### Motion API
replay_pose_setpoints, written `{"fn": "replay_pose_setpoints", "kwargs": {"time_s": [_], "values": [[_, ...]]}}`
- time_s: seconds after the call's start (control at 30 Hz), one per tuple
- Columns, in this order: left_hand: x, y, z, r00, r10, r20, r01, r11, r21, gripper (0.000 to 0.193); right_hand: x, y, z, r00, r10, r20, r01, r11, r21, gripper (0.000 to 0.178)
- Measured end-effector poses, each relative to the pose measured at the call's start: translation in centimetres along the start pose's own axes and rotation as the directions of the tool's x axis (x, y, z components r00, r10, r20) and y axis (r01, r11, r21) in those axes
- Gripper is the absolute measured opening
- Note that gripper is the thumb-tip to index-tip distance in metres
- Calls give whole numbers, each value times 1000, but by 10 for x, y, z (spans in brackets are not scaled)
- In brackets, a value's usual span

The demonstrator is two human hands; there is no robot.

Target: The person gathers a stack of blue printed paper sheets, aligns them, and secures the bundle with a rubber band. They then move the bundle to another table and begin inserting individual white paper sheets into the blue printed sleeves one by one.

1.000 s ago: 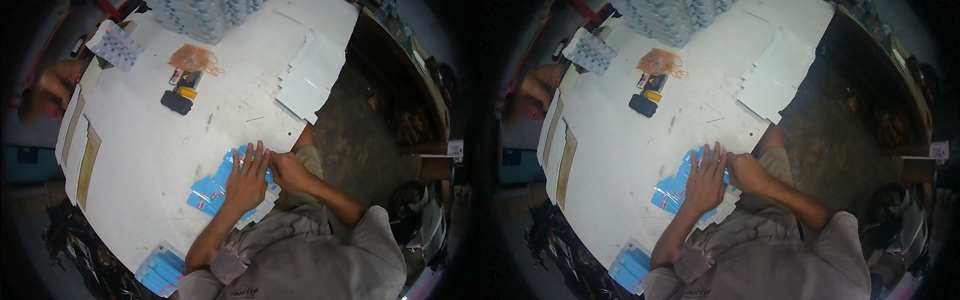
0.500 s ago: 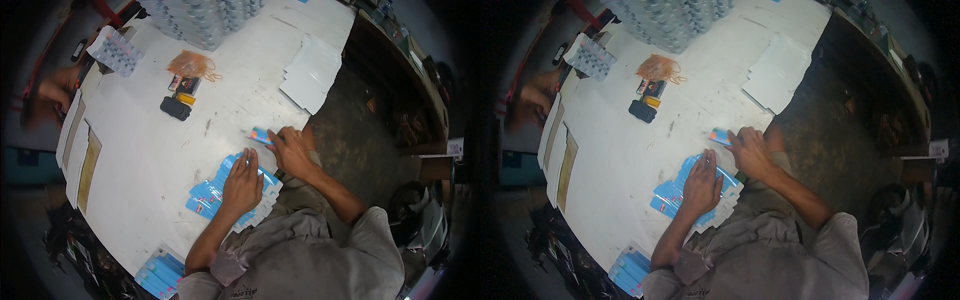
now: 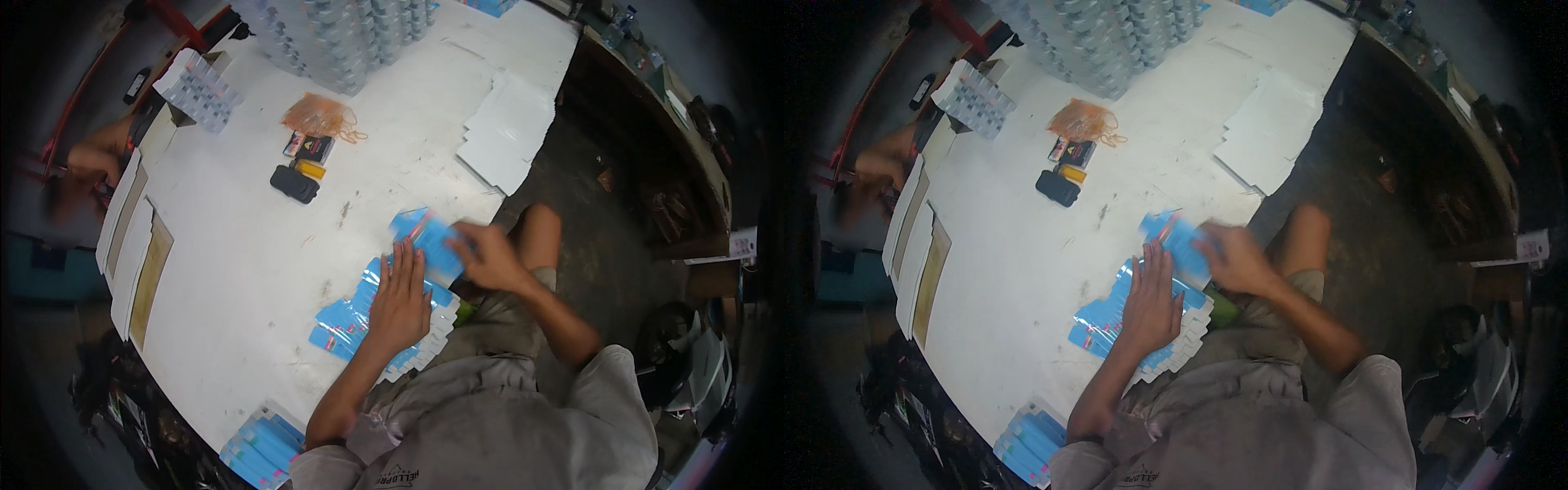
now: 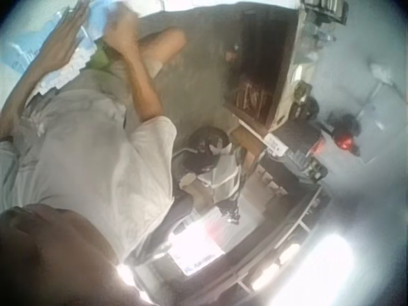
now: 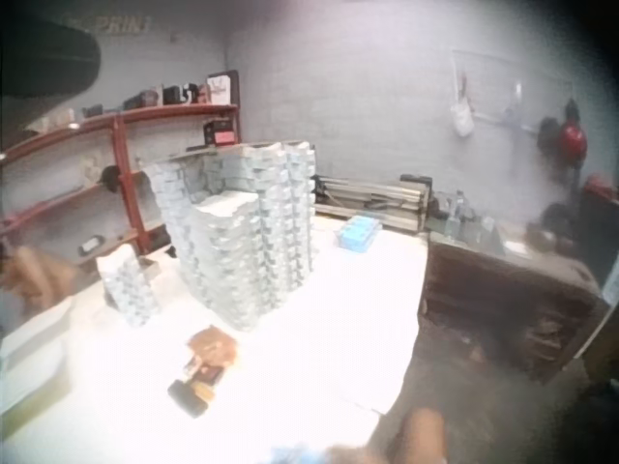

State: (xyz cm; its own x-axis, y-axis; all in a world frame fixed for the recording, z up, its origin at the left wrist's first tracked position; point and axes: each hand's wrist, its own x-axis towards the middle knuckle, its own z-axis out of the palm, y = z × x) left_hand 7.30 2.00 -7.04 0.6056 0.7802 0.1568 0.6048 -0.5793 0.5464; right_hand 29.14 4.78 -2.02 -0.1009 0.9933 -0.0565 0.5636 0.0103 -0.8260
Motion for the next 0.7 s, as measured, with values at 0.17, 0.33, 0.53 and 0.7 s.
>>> {"fn": "replay_pose_setpoints", "kwargs": {"time_s": [0.17,0.33,0.53,0.7], "values": [[0,5,-3,989,-48,140,19,980,200,79,-25,6,29,996,3,95,-6,999,35,11],[3,6,-5,985,-33,169,4,986,168,79,-10,20,38,964,-157,216,134,984,120,21],[9,3,-15,986,-7,164,5,1000,11,74,39,51,-22,853,-342,-394,95,845,-527,28],[11,-3,-9,989,31,144,-40,997,58,69,49,62,-31,890,-266,-369,92,900,-426,37]]}}
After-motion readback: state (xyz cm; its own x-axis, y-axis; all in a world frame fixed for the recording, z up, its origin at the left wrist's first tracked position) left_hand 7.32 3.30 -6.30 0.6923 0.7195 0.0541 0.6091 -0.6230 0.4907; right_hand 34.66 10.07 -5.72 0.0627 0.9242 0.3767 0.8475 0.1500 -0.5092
